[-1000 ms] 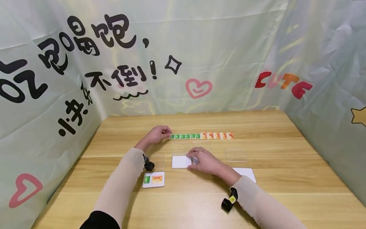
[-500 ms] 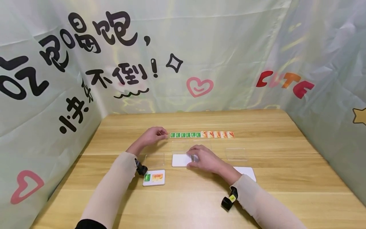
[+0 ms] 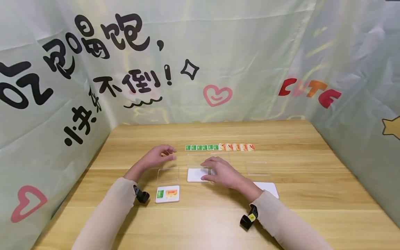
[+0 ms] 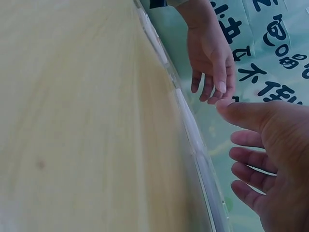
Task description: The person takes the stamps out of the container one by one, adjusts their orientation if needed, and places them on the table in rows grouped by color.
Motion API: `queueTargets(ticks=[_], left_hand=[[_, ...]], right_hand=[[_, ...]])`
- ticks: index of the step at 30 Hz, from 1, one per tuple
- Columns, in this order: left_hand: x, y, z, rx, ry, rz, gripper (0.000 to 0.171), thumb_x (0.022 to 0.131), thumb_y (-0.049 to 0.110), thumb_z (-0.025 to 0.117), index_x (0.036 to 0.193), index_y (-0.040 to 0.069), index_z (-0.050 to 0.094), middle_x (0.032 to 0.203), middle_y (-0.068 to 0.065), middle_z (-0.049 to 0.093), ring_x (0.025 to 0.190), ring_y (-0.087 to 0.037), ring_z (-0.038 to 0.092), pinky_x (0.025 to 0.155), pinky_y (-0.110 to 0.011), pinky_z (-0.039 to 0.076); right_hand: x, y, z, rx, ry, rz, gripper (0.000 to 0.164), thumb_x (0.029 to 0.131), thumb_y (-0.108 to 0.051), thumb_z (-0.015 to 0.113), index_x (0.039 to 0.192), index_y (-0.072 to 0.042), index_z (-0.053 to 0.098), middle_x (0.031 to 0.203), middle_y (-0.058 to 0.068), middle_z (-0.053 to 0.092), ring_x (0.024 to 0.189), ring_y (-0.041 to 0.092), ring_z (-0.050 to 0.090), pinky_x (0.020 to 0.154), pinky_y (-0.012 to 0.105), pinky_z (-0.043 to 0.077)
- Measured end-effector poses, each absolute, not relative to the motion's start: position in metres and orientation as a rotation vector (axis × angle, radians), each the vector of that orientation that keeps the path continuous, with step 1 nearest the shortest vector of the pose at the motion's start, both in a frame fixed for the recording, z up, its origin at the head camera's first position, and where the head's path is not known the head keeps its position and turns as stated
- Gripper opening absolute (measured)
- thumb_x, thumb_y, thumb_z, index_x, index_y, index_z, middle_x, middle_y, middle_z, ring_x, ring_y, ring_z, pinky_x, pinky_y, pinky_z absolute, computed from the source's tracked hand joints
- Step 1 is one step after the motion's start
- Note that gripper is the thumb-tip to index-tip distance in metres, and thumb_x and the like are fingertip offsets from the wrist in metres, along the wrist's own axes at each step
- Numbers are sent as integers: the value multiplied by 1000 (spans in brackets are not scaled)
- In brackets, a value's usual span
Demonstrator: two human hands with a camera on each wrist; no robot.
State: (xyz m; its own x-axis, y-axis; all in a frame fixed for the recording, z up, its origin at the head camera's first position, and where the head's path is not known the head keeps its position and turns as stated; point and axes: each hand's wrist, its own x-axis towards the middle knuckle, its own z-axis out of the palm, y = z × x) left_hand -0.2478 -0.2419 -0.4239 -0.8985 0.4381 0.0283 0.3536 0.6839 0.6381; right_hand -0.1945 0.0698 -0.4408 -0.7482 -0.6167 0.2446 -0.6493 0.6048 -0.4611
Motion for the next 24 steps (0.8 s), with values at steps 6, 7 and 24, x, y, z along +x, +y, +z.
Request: queueTargets(ticks=[6,7,24], left_hand=[[-231,-251,-427,688,2763,1001,41,94,35,66,123,7,63,126,-11,59,111,-31,56,93,-51,45],[-229,-251,-426,695,2762,1007,42,94,36,67,124,7,63,127,-11,58,112,-31,55,93,-51,45],[-184,-261,-425,708,2730,1007,50,89,41,71,130,14,58,129,-5,55,118,-29,49,100,-51,40]], right_hand=[[-191,65,-439,1091,-2738,862,50,86,-39,75,126,-9,64,128,6,61,123,26,51,105,44,37],[-190,64,-437,1091,-2736,868,51,86,-39,75,126,-9,64,128,6,61,123,27,51,105,45,37],[-181,44,-428,1169,-2721,1013,49,88,-36,73,129,-12,63,128,3,62,123,23,51,103,44,38]])
